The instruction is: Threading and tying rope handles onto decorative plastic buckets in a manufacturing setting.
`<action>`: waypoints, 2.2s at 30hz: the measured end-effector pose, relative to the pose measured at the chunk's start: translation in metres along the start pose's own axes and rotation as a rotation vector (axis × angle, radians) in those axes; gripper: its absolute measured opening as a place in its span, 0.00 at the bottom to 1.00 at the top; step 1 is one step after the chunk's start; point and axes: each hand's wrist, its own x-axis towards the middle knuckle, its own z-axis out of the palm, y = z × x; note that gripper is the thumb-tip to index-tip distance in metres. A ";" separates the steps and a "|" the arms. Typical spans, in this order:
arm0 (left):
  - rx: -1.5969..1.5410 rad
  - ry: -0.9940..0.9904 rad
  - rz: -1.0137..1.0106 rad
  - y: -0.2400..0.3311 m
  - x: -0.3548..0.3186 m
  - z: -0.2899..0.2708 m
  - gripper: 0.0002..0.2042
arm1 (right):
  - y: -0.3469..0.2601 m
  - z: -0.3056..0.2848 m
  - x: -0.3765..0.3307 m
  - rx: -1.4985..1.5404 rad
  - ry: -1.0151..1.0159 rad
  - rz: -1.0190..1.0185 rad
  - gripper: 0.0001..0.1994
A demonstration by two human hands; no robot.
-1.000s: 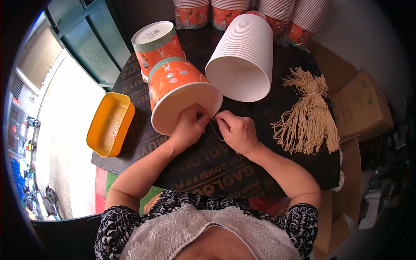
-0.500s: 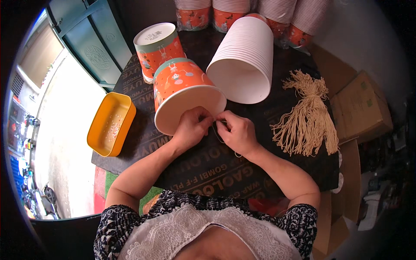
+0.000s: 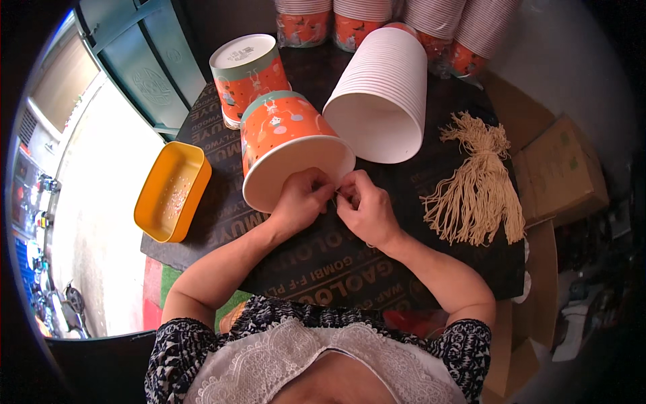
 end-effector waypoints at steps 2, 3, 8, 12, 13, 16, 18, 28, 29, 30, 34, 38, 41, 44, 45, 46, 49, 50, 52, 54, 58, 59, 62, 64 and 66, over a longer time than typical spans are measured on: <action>-0.029 -0.007 0.051 -0.002 0.000 0.000 0.05 | 0.000 0.000 -0.001 -0.084 -0.094 0.033 0.09; -0.030 -0.006 0.051 -0.001 -0.001 0.000 0.05 | 0.001 0.001 -0.001 -0.084 -0.095 0.032 0.09; -0.002 -0.024 -0.032 0.004 -0.001 -0.001 0.05 | 0.010 0.001 0.002 -0.225 -0.017 -0.127 0.09; -0.020 -0.007 -0.058 0.009 -0.002 0.000 0.05 | 0.014 0.002 0.003 -0.276 -0.023 -0.145 0.09; -0.022 -0.016 -0.070 0.009 -0.002 0.000 0.05 | 0.015 0.002 0.003 -0.278 -0.016 -0.154 0.09; -0.019 -0.024 -0.079 0.008 -0.002 -0.001 0.05 | 0.016 0.003 0.004 -0.259 0.007 -0.181 0.07; -0.015 -0.024 -0.075 0.008 -0.002 -0.001 0.05 | 0.017 0.004 0.005 -0.240 0.022 -0.199 0.06; 0.008 0.028 0.037 0.007 -0.007 0.005 0.05 | 0.020 0.004 0.005 -0.149 0.038 -0.154 0.03; 0.025 0.040 0.089 0.004 -0.006 0.005 0.05 | 0.020 0.004 0.006 -0.155 0.035 -0.145 0.03; 0.025 0.041 0.088 0.001 -0.006 0.005 0.05 | 0.021 0.004 0.006 -0.154 0.034 -0.145 0.03; 0.052 0.034 0.100 0.003 -0.006 0.006 0.05 | 0.026 0.004 0.006 -0.168 0.044 -0.161 0.03; 0.282 0.144 0.314 -0.006 0.000 0.002 0.04 | 0.024 0.004 0.006 -0.155 0.042 -0.167 0.03; 0.397 0.163 0.344 -0.002 -0.002 -0.003 0.04 | 0.020 0.003 0.006 -0.152 0.043 -0.153 0.03; 0.496 0.090 0.326 -0.006 0.000 -0.008 0.07 | 0.020 0.004 0.005 -0.155 0.042 -0.148 0.03; 0.496 0.091 0.327 -0.005 -0.001 -0.008 0.07 | 0.021 0.004 0.005 -0.155 0.042 -0.149 0.03; 0.479 0.048 0.264 0.003 -0.002 -0.007 0.06 | 0.022 0.004 0.005 -0.156 0.044 -0.153 0.03; 0.469 0.052 0.263 -0.003 -0.001 -0.004 0.06 | 0.023 0.004 0.005 -0.161 0.042 -0.164 0.03; 0.477 0.101 0.324 -0.007 -0.001 -0.004 0.06 | 0.023 0.005 0.005 -0.163 0.038 -0.171 0.03; 0.476 0.094 0.337 -0.010 0.000 -0.004 0.05 | 0.023 0.005 0.005 -0.167 0.033 -0.173 0.03; 0.474 0.085 0.350 -0.009 0.000 -0.003 0.05 | 0.022 0.005 0.004 -0.172 0.030 -0.174 0.04; 0.508 0.075 0.334 -0.007 0.001 -0.003 0.05 | 0.020 0.004 0.004 -0.204 0.019 -0.165 0.04; 0.514 0.076 0.337 -0.008 0.000 -0.004 0.05 | 0.021 0.005 0.004 -0.234 0.012 -0.160 0.04; 0.517 0.088 0.360 -0.011 0.001 -0.004 0.05 | 0.021 0.005 0.004 -0.230 0.025 -0.198 0.06; 0.510 0.080 0.351 -0.010 0.001 -0.003 0.05 | 0.020 0.005 0.004 -0.242 0.019 -0.184 0.06; 0.503 0.072 0.341 -0.011 0.001 -0.002 0.05 | 0.020 0.005 0.004 -0.254 0.011 -0.171 0.07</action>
